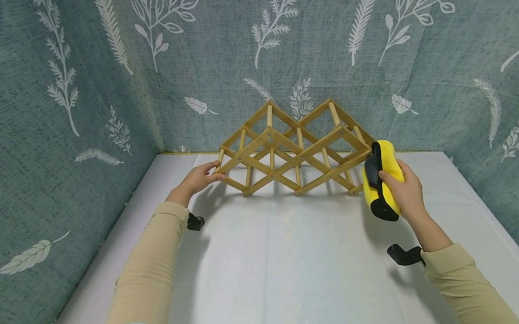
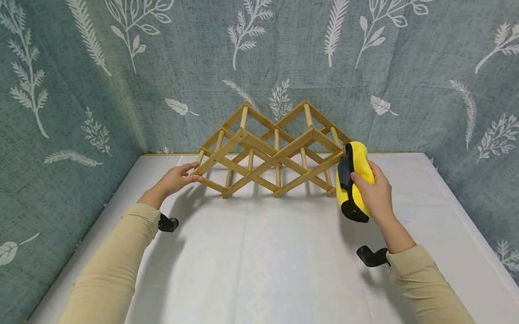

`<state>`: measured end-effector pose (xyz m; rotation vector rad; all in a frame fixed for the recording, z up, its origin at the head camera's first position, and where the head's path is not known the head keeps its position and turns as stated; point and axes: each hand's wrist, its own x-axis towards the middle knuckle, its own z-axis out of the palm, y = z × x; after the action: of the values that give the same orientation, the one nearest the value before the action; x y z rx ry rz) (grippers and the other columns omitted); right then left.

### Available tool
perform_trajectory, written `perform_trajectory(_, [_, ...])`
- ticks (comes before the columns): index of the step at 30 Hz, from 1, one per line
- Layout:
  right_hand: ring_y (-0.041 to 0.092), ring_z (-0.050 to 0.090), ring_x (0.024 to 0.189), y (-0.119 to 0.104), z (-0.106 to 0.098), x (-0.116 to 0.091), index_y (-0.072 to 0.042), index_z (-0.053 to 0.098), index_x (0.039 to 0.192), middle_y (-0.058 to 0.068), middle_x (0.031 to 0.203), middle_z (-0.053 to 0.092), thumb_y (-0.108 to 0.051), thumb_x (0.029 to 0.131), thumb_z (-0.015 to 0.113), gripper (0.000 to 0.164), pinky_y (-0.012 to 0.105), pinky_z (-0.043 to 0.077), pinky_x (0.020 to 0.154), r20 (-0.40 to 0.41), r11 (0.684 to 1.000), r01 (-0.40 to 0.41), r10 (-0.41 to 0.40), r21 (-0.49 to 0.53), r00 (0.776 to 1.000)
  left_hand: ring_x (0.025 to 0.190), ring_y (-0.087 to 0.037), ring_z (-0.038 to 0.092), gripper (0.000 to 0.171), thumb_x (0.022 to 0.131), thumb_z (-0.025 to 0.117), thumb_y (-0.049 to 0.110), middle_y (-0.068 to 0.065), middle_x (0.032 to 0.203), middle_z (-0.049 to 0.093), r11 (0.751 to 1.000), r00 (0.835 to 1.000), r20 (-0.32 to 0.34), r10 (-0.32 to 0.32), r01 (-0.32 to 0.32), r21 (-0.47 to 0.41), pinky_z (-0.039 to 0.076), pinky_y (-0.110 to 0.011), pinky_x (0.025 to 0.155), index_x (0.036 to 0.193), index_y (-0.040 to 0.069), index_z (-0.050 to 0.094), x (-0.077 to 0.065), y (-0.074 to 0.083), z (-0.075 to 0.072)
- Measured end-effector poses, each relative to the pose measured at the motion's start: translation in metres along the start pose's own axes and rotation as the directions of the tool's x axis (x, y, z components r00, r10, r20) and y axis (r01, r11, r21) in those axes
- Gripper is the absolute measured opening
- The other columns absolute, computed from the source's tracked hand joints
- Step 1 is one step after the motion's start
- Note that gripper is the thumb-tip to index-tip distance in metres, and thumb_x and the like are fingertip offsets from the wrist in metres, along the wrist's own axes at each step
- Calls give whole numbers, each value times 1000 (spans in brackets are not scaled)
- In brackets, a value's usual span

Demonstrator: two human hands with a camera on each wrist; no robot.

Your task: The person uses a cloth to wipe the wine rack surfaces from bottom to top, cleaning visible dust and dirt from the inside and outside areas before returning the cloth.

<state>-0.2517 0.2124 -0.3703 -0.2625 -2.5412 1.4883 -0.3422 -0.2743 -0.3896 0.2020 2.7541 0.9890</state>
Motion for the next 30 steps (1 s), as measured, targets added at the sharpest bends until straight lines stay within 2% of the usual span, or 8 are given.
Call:
perform_trajectory(7, [3,45,91,-14,-6,-9,-14,28,145,15,134,41,-38,92,51,64,17,42,72,23,997,62,-63,54,998,131,-42,29,69,88,57,41,-14,149,25,1000,1000,0,1,-1,-6,29,-54,103,146,16,28,1,-2,0])
perform_trajectory(13, [1,47,88,-23,-15,-23,-13,31,144,-12,109,45,-31,91,55,61,10,45,67,9,983,111,-114,148,993,131,-42,29,74,85,57,49,-13,149,25,1000,1000,-3,-4,4,-6,30,-54,103,145,17,29,0,-2,0])
perform_trajectory(16, [2,48,87,-25,-16,-26,-12,32,143,-17,105,45,-29,91,57,60,10,46,66,11,975,122,-126,186,992,131,-41,30,75,84,57,50,-14,149,27,1000,1000,-6,-7,7,-13,31,-54,102,145,17,30,0,-3,0])
perform_trajectory(18, [2,49,88,-25,-14,-25,-11,33,143,-14,107,46,-28,91,56,59,10,46,66,15,975,126,-131,184,991,130,-41,30,76,83,58,52,-14,148,28,1000,1000,-6,-9,9,-16,31,-54,102,145,17,31,0,-4,-1])
perform_trajectory(21, [1,48,88,-28,-9,-21,-11,32,143,-3,116,47,-32,92,54,60,11,45,68,10,984,123,-126,130,992,130,-42,31,79,81,57,55,-14,148,28,1000,1000,-4,0,0,-6,31,-54,102,145,16,31,0,-4,-1])
perform_trajectory(25, [2,46,87,-32,2,-10,-12,30,144,12,127,44,-36,92,52,62,13,43,69,7,991,107,-108,79,994,129,-42,32,74,84,58,49,-14,148,29,1000,1000,-6,4,-4,-8,31,-54,102,145,16,31,0,-2,-1])
perform_trajectory(28, [4,47,87,-36,10,-3,-13,31,144,14,127,45,-36,92,52,61,16,43,70,7,991,104,-105,81,994,129,-42,32,70,86,58,45,-14,148,29,1000,1000,-7,2,-2,-14,31,-54,102,144,16,31,0,-2,-1])
perform_trajectory(30, [5,46,89,-40,15,-1,-13,31,144,14,128,45,-35,92,52,60,18,43,72,6,990,102,-103,96,995,129,-42,32,73,85,58,48,-14,148,29,1000,1000,-4,2,-3,-13,31,-54,102,144,16,31,-1,-1,-1])
